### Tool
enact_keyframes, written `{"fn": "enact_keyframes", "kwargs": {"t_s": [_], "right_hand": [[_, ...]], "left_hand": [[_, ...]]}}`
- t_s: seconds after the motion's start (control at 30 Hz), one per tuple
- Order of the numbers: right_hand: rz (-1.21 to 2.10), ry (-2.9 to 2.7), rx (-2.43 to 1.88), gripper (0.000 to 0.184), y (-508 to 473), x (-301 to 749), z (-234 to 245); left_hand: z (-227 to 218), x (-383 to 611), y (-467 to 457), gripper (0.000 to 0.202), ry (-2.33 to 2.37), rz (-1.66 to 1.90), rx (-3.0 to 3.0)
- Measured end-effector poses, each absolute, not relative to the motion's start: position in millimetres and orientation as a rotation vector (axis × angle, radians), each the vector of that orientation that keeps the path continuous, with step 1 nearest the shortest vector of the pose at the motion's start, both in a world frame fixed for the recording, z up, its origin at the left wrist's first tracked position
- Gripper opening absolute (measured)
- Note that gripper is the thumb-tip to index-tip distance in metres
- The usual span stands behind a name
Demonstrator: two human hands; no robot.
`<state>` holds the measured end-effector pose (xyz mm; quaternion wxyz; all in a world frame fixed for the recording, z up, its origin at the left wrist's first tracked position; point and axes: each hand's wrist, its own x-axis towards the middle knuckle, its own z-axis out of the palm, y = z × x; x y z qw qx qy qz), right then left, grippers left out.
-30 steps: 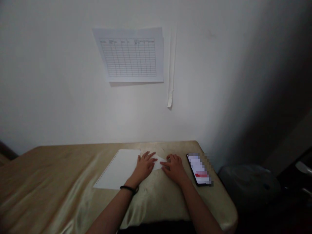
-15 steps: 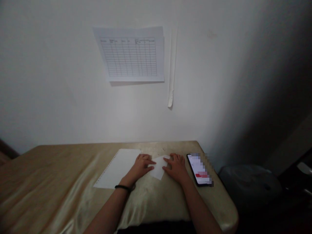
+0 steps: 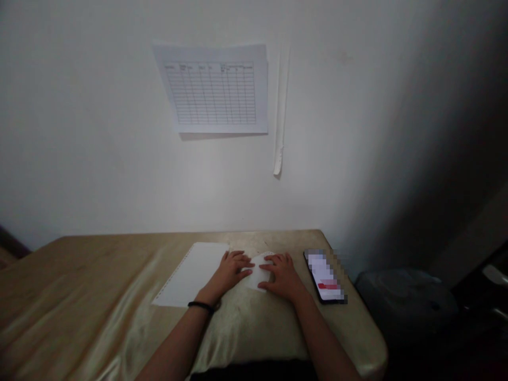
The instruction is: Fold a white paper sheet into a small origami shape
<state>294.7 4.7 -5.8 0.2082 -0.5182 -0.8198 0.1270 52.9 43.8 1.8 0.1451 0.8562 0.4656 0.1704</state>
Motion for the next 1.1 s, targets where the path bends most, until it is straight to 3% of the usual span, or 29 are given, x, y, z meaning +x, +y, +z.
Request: {"fn": "enact_keyframes", "kwargs": {"t_s": [0.23,0.37,0.47,0.7,1.1], "right_hand": [[0.469,-2.317,-1.423,0.078,5.5,294.5,-5.6],[0.469,-2.308,-1.419,0.078,5.8,295.0,-6.3],[0.444,-2.288,-1.401,0.071,6.5,296.8,-7.4],[0.339,-2.2,-1.321,0.03,8.0,300.8,-12.4],[0.366,-2.166,-1.195,0.028,7.9,300.5,-18.4]], "left_hand": [[3.6,54.1,43.4,0.023,1.286,0.59,2.528],[3.8,54.6,42.8,0.024,1.289,0.587,2.546],[1.1,54.6,43.5,0.024,1.27,0.628,2.565],[-6.1,54.7,45.2,0.029,1.275,0.654,2.544],[-9.3,54.4,45.5,0.022,1.225,0.653,2.58]]}}
